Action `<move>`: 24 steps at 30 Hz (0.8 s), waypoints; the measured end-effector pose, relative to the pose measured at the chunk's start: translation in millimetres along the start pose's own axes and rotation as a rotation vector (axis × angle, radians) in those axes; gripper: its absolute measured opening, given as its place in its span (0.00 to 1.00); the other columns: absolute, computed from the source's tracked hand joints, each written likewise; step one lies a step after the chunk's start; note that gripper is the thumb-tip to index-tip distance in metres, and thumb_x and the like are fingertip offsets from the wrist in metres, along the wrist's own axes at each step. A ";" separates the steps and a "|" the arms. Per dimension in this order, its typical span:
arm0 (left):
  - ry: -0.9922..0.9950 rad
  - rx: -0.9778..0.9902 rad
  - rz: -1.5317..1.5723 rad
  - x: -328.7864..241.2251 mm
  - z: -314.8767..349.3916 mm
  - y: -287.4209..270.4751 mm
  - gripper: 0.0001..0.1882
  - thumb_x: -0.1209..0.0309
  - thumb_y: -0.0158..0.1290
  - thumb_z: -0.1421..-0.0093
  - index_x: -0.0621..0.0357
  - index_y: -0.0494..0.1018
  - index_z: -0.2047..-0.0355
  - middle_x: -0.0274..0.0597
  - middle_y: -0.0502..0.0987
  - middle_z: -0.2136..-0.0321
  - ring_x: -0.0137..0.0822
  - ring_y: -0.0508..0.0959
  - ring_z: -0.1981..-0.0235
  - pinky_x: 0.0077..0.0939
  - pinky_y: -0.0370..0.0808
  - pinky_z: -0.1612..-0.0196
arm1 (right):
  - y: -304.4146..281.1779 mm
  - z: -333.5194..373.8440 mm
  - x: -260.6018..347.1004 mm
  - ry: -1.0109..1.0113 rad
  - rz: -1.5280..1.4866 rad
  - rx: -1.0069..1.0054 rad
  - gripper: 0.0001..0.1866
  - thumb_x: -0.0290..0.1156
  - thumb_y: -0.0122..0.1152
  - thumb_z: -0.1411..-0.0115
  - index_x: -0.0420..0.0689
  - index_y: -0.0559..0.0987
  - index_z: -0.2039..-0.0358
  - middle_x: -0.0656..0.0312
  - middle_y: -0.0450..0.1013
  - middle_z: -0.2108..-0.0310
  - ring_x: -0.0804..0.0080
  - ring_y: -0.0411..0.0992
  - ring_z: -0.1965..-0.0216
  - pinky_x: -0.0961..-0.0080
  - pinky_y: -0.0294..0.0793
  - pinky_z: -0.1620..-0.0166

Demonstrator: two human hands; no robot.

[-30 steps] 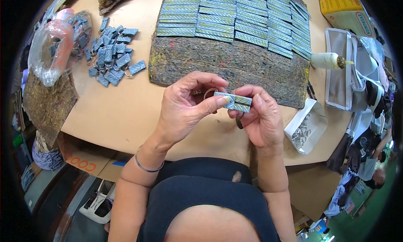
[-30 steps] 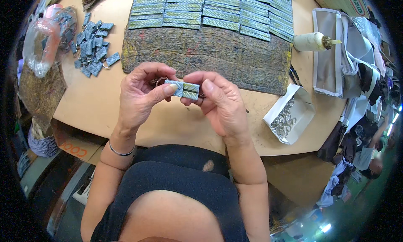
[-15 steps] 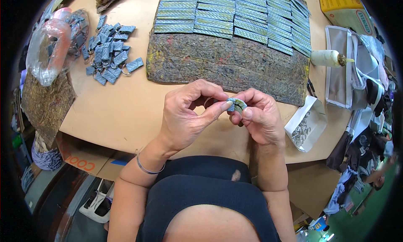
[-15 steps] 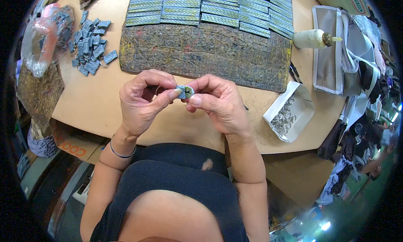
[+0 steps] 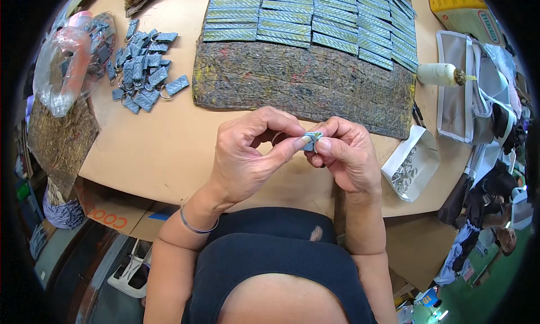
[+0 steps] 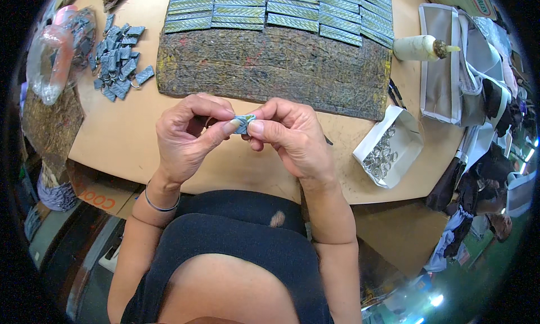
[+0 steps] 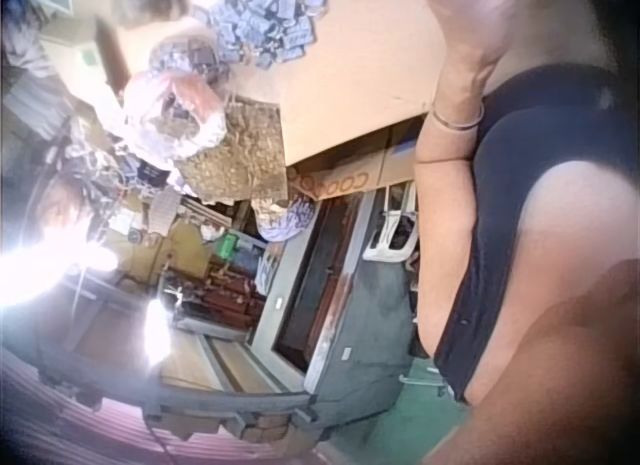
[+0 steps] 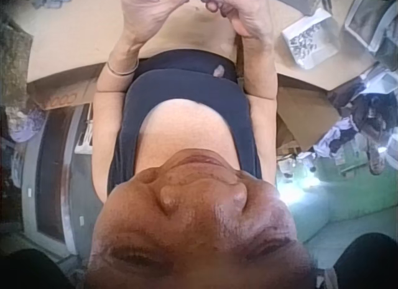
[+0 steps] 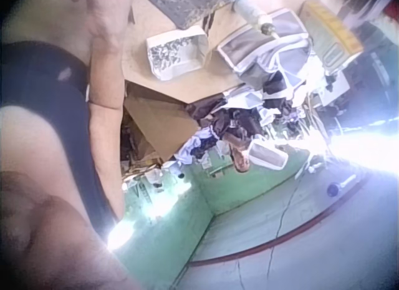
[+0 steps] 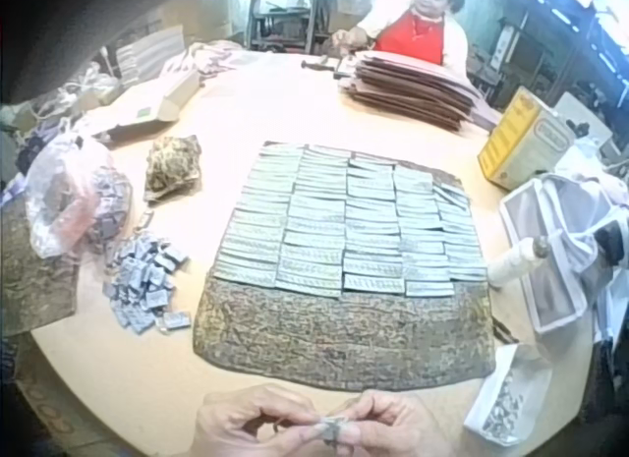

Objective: The person assembles small leather items by hand, applying adhesive, folding them over metal rings, and hammering them flat on a workspace.

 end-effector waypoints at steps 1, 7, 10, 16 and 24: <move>-0.006 -0.002 0.007 -0.3 0.0 -0.1 0.08 0.86 0.53 0.52 0.65 0.69 0.71 0.44 0.72 0.72 0.26 0.71 0.72 0.15 0.69 0.71 | 0.9 0.0 0.1 -0.005 0.004 -0.004 0.05 0.24 0.56 0.49 0.37 0.73 0.72 0.58 0.71 0.75 0.80 0.68 0.78 0.86 0.68 0.73; 0.014 -0.011 0.027 -2.1 1.3 0.5 0.08 0.86 0.52 0.53 0.65 0.69 0.71 0.44 0.72 0.72 0.26 0.71 0.71 0.15 0.68 0.72 | 4.7 2.7 0.4 -0.003 0.060 -0.067 0.05 0.26 0.54 0.47 0.37 0.72 0.71 0.60 0.71 0.76 0.81 0.67 0.79 0.87 0.68 0.74; 0.051 -0.013 0.023 -3.9 1.9 1.9 0.09 0.87 0.52 0.53 0.65 0.69 0.71 0.44 0.72 0.72 0.27 0.71 0.71 0.16 0.69 0.72 | 4.8 3.6 -2.5 -0.021 0.023 -0.071 0.06 0.26 0.53 0.46 0.38 0.72 0.70 0.61 0.71 0.75 0.81 0.66 0.79 0.87 0.67 0.74; 0.166 -0.061 -0.080 -1.2 6.0 2.1 0.09 0.87 0.52 0.54 0.65 0.70 0.72 0.43 0.72 0.73 0.27 0.72 0.72 0.16 0.69 0.72 | 9.6 3.5 -7.8 -0.093 0.036 -0.127 0.05 0.27 0.51 0.45 0.38 0.71 0.71 0.62 0.70 0.76 0.82 0.66 0.78 0.87 0.67 0.73; 0.017 -0.092 -0.012 7.3 8.0 2.8 0.08 0.86 0.52 0.52 0.65 0.68 0.71 0.43 0.71 0.72 0.26 0.70 0.73 0.15 0.68 0.72 | 9.2 5.1 -2.1 -0.198 0.467 -0.206 0.06 0.27 0.51 0.45 0.38 0.70 0.72 0.66 0.68 0.78 0.85 0.65 0.76 0.88 0.66 0.73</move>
Point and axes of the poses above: each hand's wrist, its own z-axis away from the middle knuckle, its own y-axis out of the palm, x = y × z, the point moved 4 cm from there along -z, towards the middle knuckle
